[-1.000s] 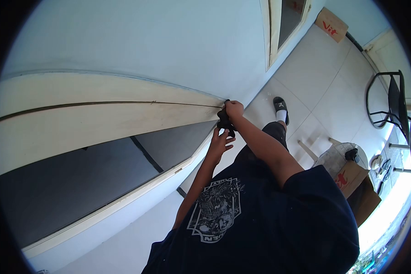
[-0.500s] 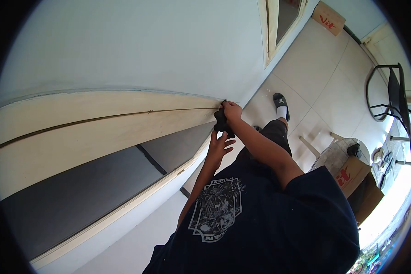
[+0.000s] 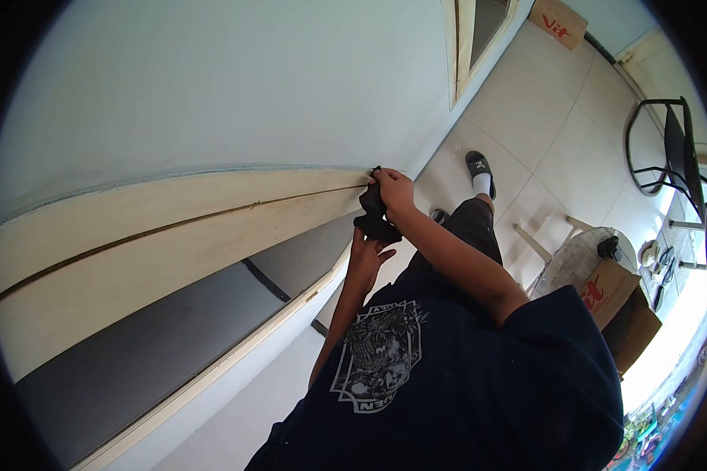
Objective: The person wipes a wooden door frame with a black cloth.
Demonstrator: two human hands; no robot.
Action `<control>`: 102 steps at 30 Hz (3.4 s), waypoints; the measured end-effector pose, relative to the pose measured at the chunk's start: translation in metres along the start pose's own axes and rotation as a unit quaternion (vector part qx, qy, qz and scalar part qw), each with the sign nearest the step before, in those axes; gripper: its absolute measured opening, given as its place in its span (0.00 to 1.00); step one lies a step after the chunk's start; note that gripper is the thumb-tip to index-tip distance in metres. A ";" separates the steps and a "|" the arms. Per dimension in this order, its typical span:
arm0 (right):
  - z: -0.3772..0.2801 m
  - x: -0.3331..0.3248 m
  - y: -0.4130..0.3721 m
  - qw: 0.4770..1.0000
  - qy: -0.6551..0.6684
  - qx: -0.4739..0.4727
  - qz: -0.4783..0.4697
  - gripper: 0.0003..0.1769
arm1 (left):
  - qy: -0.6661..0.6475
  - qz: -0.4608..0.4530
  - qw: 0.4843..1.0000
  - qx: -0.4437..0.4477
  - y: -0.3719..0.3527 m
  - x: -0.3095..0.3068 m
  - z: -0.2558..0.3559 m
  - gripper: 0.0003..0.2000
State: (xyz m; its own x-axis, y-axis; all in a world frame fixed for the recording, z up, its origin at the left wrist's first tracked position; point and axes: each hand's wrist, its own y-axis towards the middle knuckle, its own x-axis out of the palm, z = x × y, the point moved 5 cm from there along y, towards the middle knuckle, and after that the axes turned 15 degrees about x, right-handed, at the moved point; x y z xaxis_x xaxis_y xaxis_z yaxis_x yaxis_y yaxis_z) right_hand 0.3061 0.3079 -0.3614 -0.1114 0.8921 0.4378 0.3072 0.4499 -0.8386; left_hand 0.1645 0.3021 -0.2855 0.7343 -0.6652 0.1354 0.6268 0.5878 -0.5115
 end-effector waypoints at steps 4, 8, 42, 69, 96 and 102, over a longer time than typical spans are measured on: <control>-0.002 -0.002 -0.010 0.999 0.012 0.031 -0.035 0.08 | -0.031 -0.002 0.999 0.015 0.002 -0.001 -0.003 0.23; 0.000 -0.002 -0.001 0.997 0.048 0.051 -0.012 0.07 | -0.009 -0.013 1.000 -0.004 0.003 -0.001 0.003 0.22; 0.000 0.016 -0.037 0.993 0.040 0.063 -0.093 0.08 | -0.138 -0.032 0.986 0.083 -0.004 -0.015 0.003 0.19; -0.014 0.031 -0.069 0.990 0.074 0.030 -0.114 0.05 | -0.187 -0.129 0.971 0.078 0.000 -0.035 0.002 0.25; -0.017 0.020 -0.051 0.991 0.075 0.054 -0.095 0.06 | -0.134 -0.110 0.982 0.070 0.002 -0.020 -0.006 0.23; 0.002 0.013 -0.014 0.991 0.097 0.086 -0.043 0.06 | -0.126 -0.062 0.989 0.040 0.002 -0.030 -0.012 0.21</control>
State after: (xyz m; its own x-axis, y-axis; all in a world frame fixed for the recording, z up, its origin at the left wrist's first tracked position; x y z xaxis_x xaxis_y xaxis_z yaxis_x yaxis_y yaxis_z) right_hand 0.2982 0.3130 -0.3449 0.0584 0.8329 0.5503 0.1374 0.5393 -0.8308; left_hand 0.1405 0.3181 -0.3012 0.6863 -0.6038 0.4056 0.7269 0.5505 -0.4105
